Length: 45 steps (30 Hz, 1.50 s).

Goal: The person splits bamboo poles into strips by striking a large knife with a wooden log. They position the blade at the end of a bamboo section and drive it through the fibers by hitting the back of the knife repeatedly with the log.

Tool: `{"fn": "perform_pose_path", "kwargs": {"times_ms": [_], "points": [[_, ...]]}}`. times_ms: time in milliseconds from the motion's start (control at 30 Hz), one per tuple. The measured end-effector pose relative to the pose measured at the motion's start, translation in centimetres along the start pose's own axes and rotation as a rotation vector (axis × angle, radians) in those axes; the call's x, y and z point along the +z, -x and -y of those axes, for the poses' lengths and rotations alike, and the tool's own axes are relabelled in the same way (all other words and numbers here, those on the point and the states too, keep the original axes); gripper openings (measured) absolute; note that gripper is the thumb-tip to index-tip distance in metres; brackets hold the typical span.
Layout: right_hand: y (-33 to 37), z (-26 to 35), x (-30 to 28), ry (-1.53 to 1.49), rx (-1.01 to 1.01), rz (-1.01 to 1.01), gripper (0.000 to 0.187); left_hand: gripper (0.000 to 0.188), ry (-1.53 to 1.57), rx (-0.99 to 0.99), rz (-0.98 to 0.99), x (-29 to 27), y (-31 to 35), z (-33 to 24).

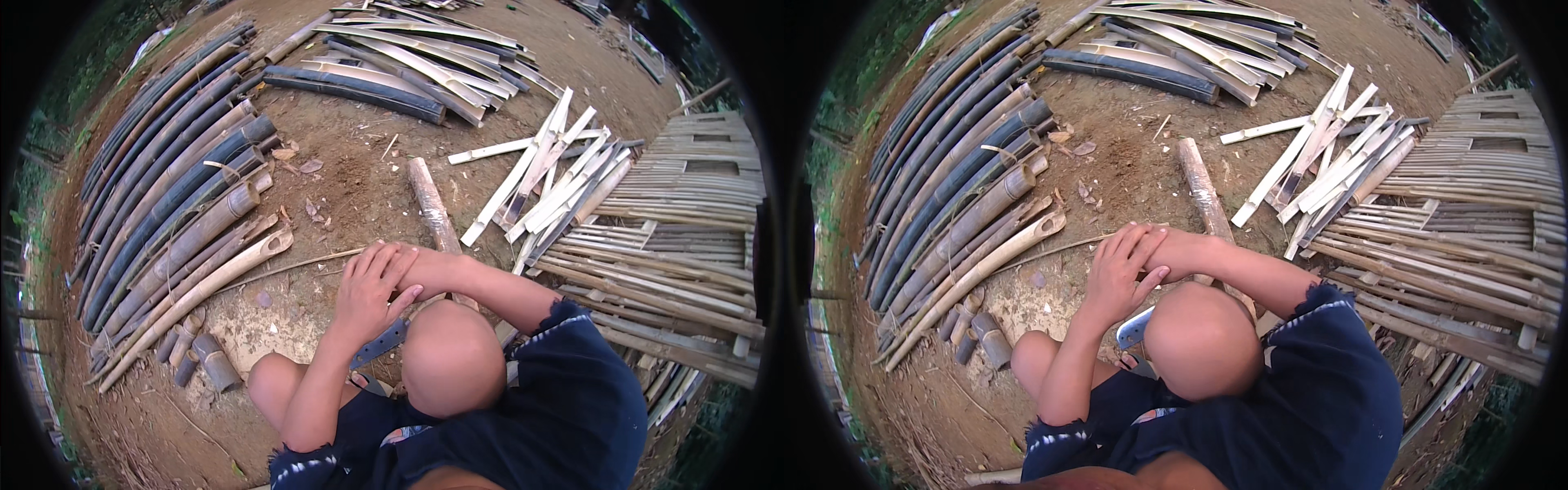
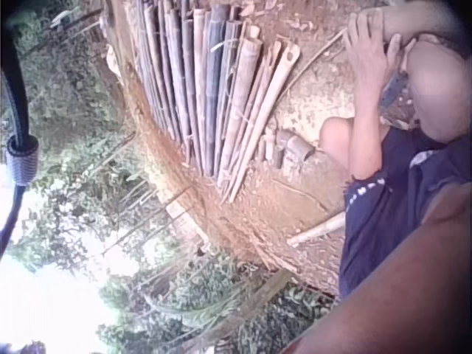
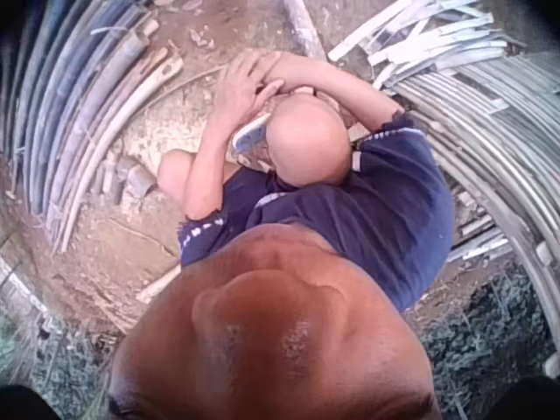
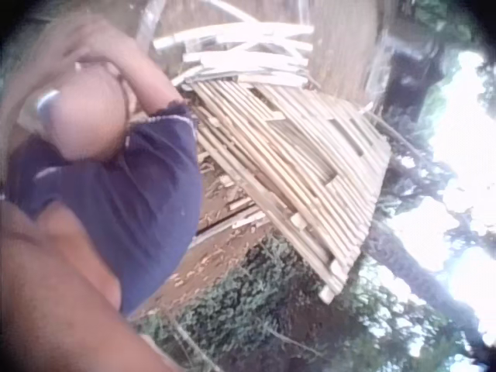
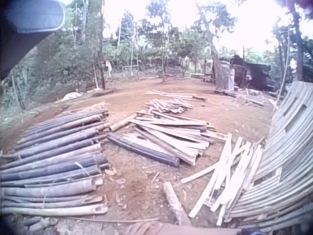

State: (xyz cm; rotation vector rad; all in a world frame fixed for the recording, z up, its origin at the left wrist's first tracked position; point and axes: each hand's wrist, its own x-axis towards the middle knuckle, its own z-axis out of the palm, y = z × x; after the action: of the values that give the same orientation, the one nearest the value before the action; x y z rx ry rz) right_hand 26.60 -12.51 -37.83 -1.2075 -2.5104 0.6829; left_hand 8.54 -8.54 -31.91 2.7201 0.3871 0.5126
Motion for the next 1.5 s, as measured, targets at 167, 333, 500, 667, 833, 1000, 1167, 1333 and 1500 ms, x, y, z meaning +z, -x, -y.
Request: {"fn": "perform_pose_path", "kwargs": {"times_ms": [167, 333, 500, 667, 833, 1000, 1167, 1333, 1500], "points": [[-0.6, -3.9, -7.4, 0.071, 0.173, 0.083, 0.046, 0.06, -0.113, -0.402, 0.232, -0.5, 2.1, 3.4], [2.4, -21.3, -8.0, 0.34, 0.942, 0.237, 0.035, 0.065, -0.042, -0.825, 0.818, -5.1, 3.2, 2.9], [9.2, -36.6, 1.4, 0.124, 1.413, -0.592, 0.041, 0.074, -0.022, -0.549, 0.352, -9.1, 6.4, -1.0], [9.6, -39.9, 3.8, -0.043, 1.506, -0.694, 0.04, 0.069, 0.043, -1.174, 0.648, -10.1, 11.7, -2.9], [7.5, -43.7, 1.3, 0.012, 1.687, -0.76, 0.041, 0.077, -0.249, -1.337, 0.774, -7.1, 16.8, -1.5], [5.6, -45.6, -1.5, 0.433, 1.594, -0.51, 0.039, 0.07, -0.028, -1.427, 0.745, -5.6, 15.1, -1.2], [4.2, -52.6, -1.7, 0.05, 1.431, -0.848, 0.057, 0.067, -0.036, -1.52, 0.741, -5.2, 16.3, -1.5], [2.5, -53.6, -0.6, -0.16, 1.428, -1.02, 0.043, 0.067, -0.103, -1.561, 0.867, -5.6, 15.2, -2.9], [-0.1, -48.0, 2.0, -0.104, 1.336, -1.116, 0.032, 0.067, -0.036, -1.504, 0.73, -5.4, 16.0, -3.3]]}}
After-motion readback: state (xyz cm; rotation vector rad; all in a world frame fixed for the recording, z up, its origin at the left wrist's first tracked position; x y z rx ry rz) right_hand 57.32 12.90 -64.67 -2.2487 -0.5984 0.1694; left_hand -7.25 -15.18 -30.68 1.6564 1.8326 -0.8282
